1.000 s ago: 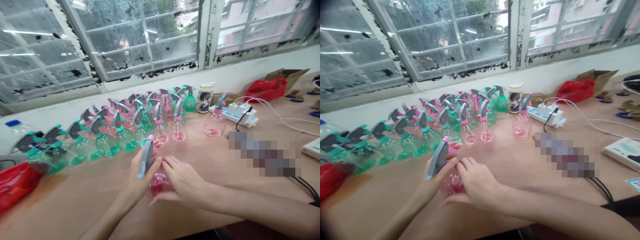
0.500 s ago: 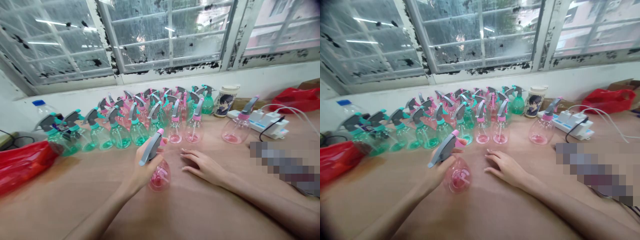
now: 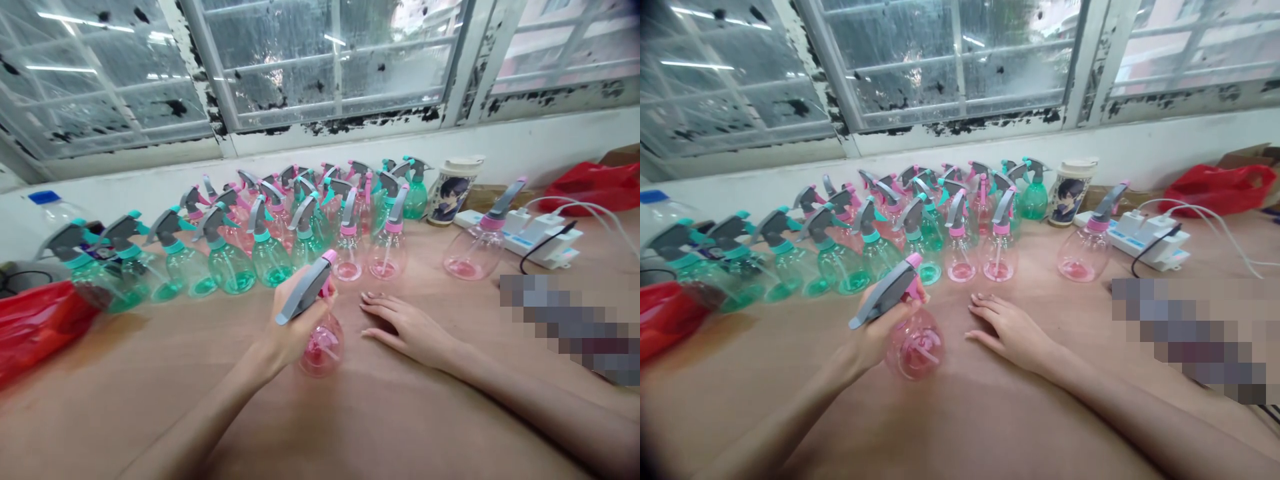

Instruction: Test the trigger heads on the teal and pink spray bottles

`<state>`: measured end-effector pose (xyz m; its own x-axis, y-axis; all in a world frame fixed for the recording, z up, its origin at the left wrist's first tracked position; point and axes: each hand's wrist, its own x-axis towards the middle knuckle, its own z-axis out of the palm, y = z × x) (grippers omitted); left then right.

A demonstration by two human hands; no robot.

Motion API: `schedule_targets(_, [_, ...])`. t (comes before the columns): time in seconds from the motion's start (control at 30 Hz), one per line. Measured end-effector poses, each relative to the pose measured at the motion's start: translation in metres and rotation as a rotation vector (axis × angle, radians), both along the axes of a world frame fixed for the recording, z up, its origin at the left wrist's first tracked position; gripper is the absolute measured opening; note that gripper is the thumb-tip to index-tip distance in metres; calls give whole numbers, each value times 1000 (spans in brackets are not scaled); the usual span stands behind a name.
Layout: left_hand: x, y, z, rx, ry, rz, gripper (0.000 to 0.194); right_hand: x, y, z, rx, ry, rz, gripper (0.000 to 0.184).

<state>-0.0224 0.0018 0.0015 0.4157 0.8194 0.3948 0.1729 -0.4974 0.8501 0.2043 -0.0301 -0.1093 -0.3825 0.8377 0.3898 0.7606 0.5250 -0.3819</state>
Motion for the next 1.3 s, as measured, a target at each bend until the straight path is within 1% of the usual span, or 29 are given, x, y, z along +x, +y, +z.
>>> schedule_targets(0.13, [3, 1, 0, -6, 41, 93, 3, 0, 0, 0, -5, 20, -3, 46])
schedule_targets(0.17, [4, 2, -1, -5, 48, 109, 6, 0, -1, 1, -7, 29, -3, 46])
schedule_targets(0.3, [11, 9, -4, -19, 41, 80, 21, -1, -2, 2, -20, 44, -12, 48])
schedule_targets(0.53, [20, 21, -7, -54, 35, 31, 30, -3, -3, 5, -63, 22, -25, 49])
schedule_targets(0.77, [26, 26, -9, -41, 36, 10, 27, -5, -6, 4, -76, -3, -46, 49])
schedule_targets(0.87, [25, 25, -7, -39, 51, -4, 22, -4, -7, 4, -81, -10, -34, 49])
schedule_targets(1.03, [24, 22, -5, -64, 51, 10, 11, -2, -7, 6, -104, -20, -14, 50])
schedule_targets(1.2, [24, 21, -4, -121, 37, -19, 21, 0, -7, 8, -134, -58, -6, 53])
schedule_targets(1.3, [24, 23, -3, -116, 35, -44, 13, 0, -7, 8, -136, -48, -5, 54])
